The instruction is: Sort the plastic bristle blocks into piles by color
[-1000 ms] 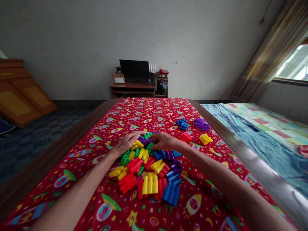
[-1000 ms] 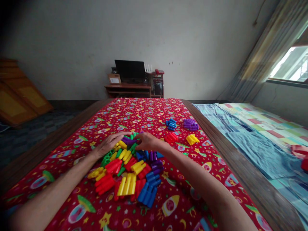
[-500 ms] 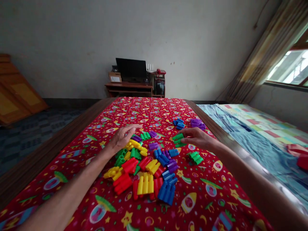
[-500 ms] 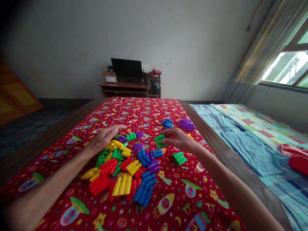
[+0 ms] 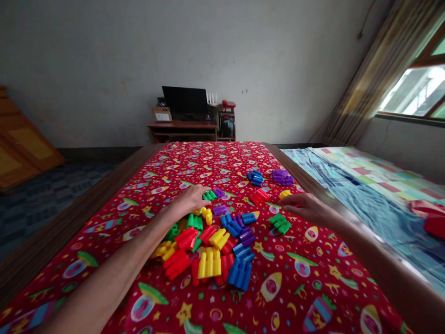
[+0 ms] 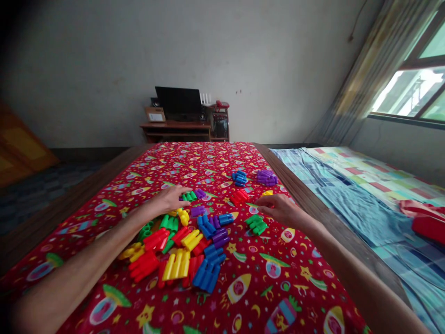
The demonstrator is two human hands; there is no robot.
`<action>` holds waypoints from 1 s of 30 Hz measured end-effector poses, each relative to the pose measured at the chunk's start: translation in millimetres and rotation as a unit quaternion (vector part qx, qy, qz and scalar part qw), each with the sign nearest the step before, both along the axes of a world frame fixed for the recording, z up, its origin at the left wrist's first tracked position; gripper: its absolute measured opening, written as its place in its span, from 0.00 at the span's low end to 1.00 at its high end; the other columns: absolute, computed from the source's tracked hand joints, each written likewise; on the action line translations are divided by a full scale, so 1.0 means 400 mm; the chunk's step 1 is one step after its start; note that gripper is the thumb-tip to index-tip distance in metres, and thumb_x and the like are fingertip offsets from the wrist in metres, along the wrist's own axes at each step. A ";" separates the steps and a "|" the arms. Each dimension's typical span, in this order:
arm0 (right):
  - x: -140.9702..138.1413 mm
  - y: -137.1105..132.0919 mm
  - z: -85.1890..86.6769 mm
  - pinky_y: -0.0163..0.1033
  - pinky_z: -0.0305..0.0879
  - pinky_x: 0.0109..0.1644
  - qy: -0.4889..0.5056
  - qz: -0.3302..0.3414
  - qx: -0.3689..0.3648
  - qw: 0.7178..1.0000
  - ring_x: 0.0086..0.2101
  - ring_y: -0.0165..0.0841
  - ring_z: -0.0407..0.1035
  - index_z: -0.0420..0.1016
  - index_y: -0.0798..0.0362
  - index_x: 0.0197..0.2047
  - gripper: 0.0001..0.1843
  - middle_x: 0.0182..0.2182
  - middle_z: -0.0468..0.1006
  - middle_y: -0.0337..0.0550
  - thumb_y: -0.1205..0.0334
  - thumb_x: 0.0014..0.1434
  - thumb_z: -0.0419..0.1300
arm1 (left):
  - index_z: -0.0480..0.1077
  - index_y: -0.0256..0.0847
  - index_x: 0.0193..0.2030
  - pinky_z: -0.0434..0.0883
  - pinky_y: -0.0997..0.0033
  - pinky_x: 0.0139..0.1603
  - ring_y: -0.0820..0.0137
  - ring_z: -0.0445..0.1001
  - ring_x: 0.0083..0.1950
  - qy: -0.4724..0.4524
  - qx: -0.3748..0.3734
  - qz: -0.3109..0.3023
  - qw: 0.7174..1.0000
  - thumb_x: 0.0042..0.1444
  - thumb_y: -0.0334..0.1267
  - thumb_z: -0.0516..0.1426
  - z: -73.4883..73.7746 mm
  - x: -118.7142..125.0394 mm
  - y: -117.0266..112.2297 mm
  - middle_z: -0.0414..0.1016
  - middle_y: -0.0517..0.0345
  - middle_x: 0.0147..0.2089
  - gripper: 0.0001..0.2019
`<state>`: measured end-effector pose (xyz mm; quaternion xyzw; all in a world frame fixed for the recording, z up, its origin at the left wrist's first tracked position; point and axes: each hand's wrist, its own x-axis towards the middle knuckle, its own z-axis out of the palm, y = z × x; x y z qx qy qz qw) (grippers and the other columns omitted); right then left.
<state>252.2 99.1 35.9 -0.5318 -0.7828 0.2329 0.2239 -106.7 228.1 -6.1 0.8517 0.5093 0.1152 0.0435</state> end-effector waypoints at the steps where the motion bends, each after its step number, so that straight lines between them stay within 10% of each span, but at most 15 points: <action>1: -0.004 0.001 0.009 0.35 0.66 0.34 0.008 -0.008 0.019 1.000 0.31 0.33 0.73 0.82 0.55 0.41 0.18 0.34 0.82 0.46 0.53 0.59 0.57 | 0.74 0.41 0.53 0.70 0.66 0.53 0.57 0.76 0.53 0.005 0.004 0.001 1.000 0.48 0.38 0.62 0.007 0.008 0.003 0.78 0.47 0.51 0.23; 6: -0.037 0.036 0.063 0.33 0.62 0.28 0.091 -0.086 0.102 0.987 0.25 0.29 0.69 0.83 0.56 0.37 0.17 0.27 0.80 0.43 0.53 0.57 0.58 | 0.75 0.44 0.51 0.70 0.67 0.53 0.60 0.76 0.51 -0.039 0.051 -0.015 0.998 0.51 0.37 0.60 0.080 0.081 -0.043 0.78 0.53 0.50 0.18; 9: -0.072 0.084 0.104 0.32 0.59 0.25 0.199 -0.108 0.148 0.963 0.23 0.26 0.66 0.82 0.57 0.39 0.18 0.26 0.79 0.43 0.53 0.55 0.59 | 0.74 0.44 0.52 0.72 0.70 0.49 0.64 0.77 0.46 -0.137 -0.012 -0.125 0.983 0.51 0.37 0.62 0.104 0.162 -0.118 0.79 0.57 0.48 0.20; 17: -0.145 0.178 0.124 0.30 0.57 0.23 0.346 -0.094 0.176 0.917 0.19 0.23 0.60 0.80 0.60 0.39 0.20 0.21 0.75 0.39 0.51 0.53 0.60 | 0.62 0.46 0.63 0.63 0.61 0.63 0.61 0.66 0.63 -0.234 -0.102 -0.366 0.895 0.61 0.36 0.54 -0.031 0.297 -0.252 0.69 0.51 0.61 0.22; 24: -0.136 0.164 0.108 0.30 0.60 0.26 0.305 -0.081 0.166 0.934 0.21 0.24 0.64 0.80 0.60 0.40 0.19 0.22 0.77 0.41 0.53 0.56 0.59 | 0.63 0.48 0.61 0.64 0.60 0.62 0.63 0.67 0.62 -0.185 -0.034 -0.338 0.922 0.63 0.38 0.53 -0.017 0.284 -0.219 0.70 0.53 0.60 0.19; 30: -0.106 0.154 0.130 0.31 0.59 0.25 0.280 -0.087 0.187 0.937 0.21 0.24 0.63 0.80 0.60 0.41 0.19 0.23 0.77 0.42 0.53 0.57 0.59 | 0.74 0.41 0.51 0.67 0.58 0.58 0.57 0.73 0.54 -0.103 -0.006 -0.090 0.991 0.56 0.45 0.55 0.065 0.070 -0.062 0.77 0.49 0.52 0.19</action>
